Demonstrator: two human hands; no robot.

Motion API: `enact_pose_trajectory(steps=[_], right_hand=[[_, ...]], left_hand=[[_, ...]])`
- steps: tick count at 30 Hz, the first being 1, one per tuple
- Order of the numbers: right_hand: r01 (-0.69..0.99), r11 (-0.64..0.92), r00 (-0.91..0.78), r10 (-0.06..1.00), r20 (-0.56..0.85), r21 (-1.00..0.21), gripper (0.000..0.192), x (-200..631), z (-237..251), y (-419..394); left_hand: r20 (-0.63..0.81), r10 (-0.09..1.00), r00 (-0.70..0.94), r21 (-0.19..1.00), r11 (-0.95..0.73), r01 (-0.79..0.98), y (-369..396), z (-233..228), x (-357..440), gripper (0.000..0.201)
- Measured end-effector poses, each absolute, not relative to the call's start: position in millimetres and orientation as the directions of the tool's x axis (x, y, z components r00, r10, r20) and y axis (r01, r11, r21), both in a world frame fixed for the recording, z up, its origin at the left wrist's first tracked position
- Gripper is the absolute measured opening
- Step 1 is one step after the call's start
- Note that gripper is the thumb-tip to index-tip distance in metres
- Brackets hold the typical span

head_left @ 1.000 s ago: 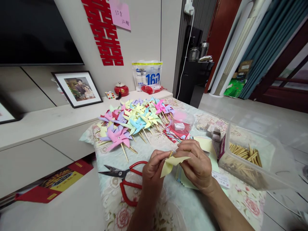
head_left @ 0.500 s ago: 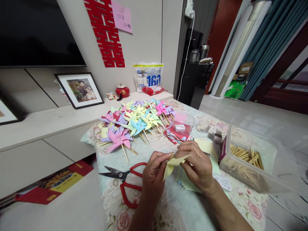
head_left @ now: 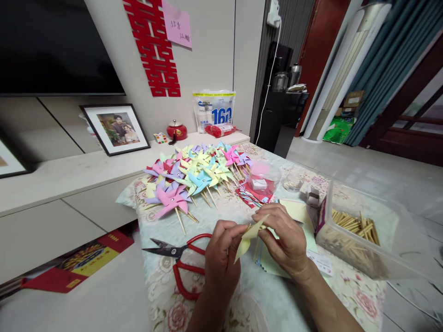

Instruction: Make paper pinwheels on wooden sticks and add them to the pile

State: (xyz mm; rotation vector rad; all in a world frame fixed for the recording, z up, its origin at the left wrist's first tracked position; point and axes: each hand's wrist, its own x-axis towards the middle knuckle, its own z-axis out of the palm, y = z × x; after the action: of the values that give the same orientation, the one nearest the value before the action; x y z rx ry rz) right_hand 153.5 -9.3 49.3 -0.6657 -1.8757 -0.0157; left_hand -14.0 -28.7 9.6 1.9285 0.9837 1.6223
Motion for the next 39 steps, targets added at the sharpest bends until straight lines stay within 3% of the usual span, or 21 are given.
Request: enact_pose_trajectory(steps=[6,15,20,24,30,39], right_hand=[[0.454,0.848,-0.262,0.419,0.869,-0.272,0.024,154.1,53.3,-11.6],[0.430,0.842,-0.250,0.459,0.853,-0.327,0.023,152.1,50.7,-10.3],[0.441,0.775,-0.205,0.578,0.790,-0.453,0.009,153.7,43.5,-3.6],[0.394,0.698,-0.139,0.688,0.712,-0.598,0.005,154.7,37.7,-0.9],[0.263,0.512,-0.126,0.859,0.497,-0.818,0.012,155.6,33.2,-0.5],[0.053,0.303,-0.299,0.914,0.274,-0.952,0.019,159.8,35.0,0.5]], left_hand=[[0.671,0.740,-0.049,0.723,-0.637,0.268,-34.2,9.5,-5.5,0.025],[0.707,0.707,0.001,0.661,-0.661,0.355,-35.4,12.0,-7.9,0.035],[0.687,0.726,0.016,0.644,-0.620,0.448,-32.4,7.8,-6.7,0.043],[0.694,0.718,-0.046,0.638,-0.584,0.502,-33.0,5.1,-1.0,0.031],[0.617,0.781,-0.098,0.728,-0.519,0.449,-33.4,10.2,1.8,0.019],[0.523,0.831,-0.190,0.837,-0.459,0.298,-34.2,5.2,4.4,0.023]])
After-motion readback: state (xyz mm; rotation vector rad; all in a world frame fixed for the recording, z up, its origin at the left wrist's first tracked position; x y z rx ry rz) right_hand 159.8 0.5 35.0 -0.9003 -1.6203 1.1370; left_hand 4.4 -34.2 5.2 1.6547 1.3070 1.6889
